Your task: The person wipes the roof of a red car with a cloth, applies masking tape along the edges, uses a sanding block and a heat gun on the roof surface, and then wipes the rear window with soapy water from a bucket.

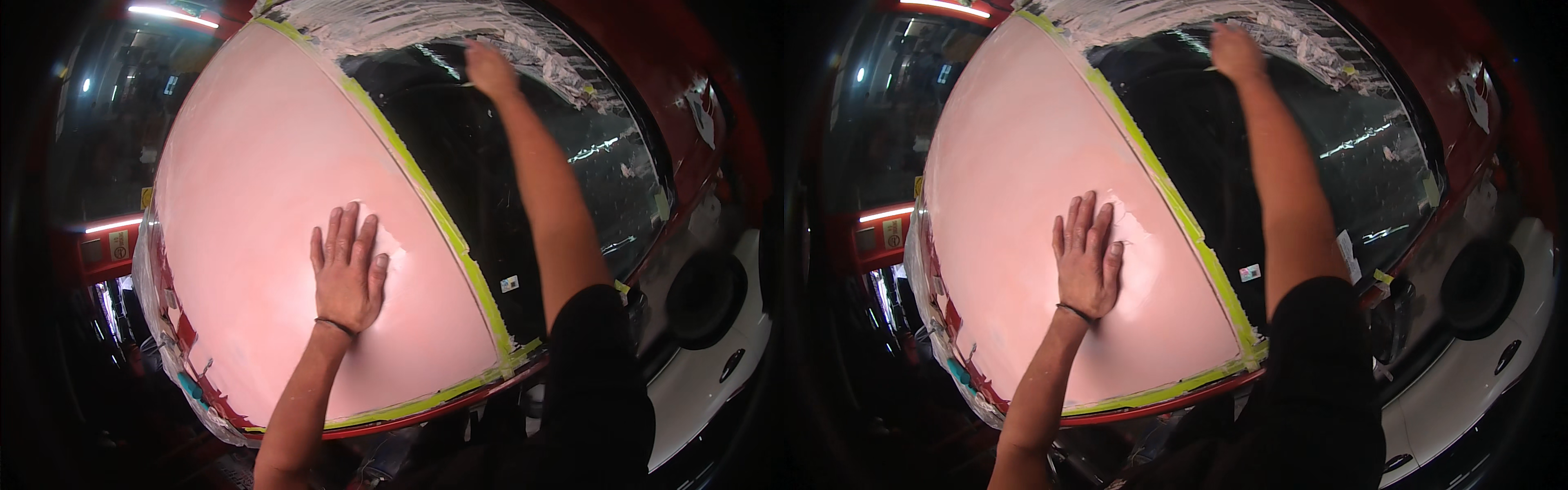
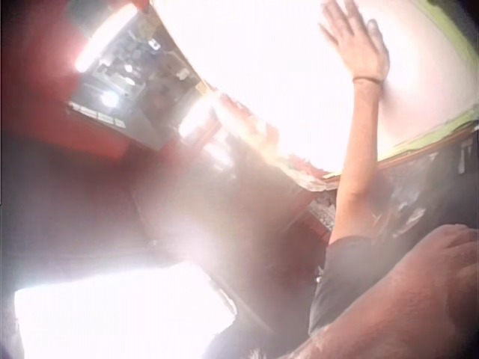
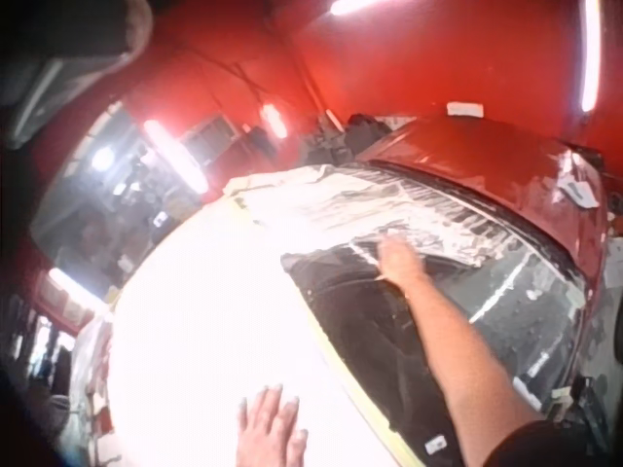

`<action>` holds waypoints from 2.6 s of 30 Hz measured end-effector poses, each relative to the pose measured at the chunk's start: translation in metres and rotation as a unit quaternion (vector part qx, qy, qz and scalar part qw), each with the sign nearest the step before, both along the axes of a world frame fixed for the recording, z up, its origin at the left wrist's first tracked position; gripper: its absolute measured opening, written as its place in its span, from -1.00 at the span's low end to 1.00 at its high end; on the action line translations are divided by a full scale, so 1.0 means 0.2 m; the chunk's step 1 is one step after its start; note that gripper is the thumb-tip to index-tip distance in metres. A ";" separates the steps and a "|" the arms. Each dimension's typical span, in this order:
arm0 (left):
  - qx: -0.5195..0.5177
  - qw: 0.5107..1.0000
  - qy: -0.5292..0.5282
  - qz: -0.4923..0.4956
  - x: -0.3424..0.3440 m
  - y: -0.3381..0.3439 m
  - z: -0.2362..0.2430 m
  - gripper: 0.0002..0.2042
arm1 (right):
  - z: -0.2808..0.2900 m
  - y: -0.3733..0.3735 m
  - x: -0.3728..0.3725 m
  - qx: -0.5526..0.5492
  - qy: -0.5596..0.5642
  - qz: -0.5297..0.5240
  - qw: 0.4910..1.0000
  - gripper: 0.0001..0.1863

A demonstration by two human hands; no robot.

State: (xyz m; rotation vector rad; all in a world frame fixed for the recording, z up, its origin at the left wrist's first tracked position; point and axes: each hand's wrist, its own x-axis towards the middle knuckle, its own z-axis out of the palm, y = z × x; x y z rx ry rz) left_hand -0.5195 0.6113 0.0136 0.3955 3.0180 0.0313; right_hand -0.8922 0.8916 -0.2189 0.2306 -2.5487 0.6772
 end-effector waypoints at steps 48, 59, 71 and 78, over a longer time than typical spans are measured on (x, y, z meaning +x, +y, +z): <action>-0.052 0.996 0.074 -0.028 0.06 -0.04 -0.12 -0.44 | 0.99 0.14 1.79 -0.356 -0.230 -0.090 0.901 -0.55; -0.059 0.995 0.074 -0.012 0.08 -0.10 -0.16 -0.45 | 1.01 0.55 3.33 -0.716 -0.445 -0.026 0.537 -0.46; -0.135 0.981 -0.131 -0.046 0.98 0.35 0.02 -0.20 | 0.61 0.34 7.45 -0.684 -0.533 -0.414 0.276 -0.62; -0.044 0.996 -0.043 -0.061 1.81 0.02 -0.02 -0.16 | 0.79 -0.43 7.83 -0.701 -0.459 -0.485 0.250 -0.66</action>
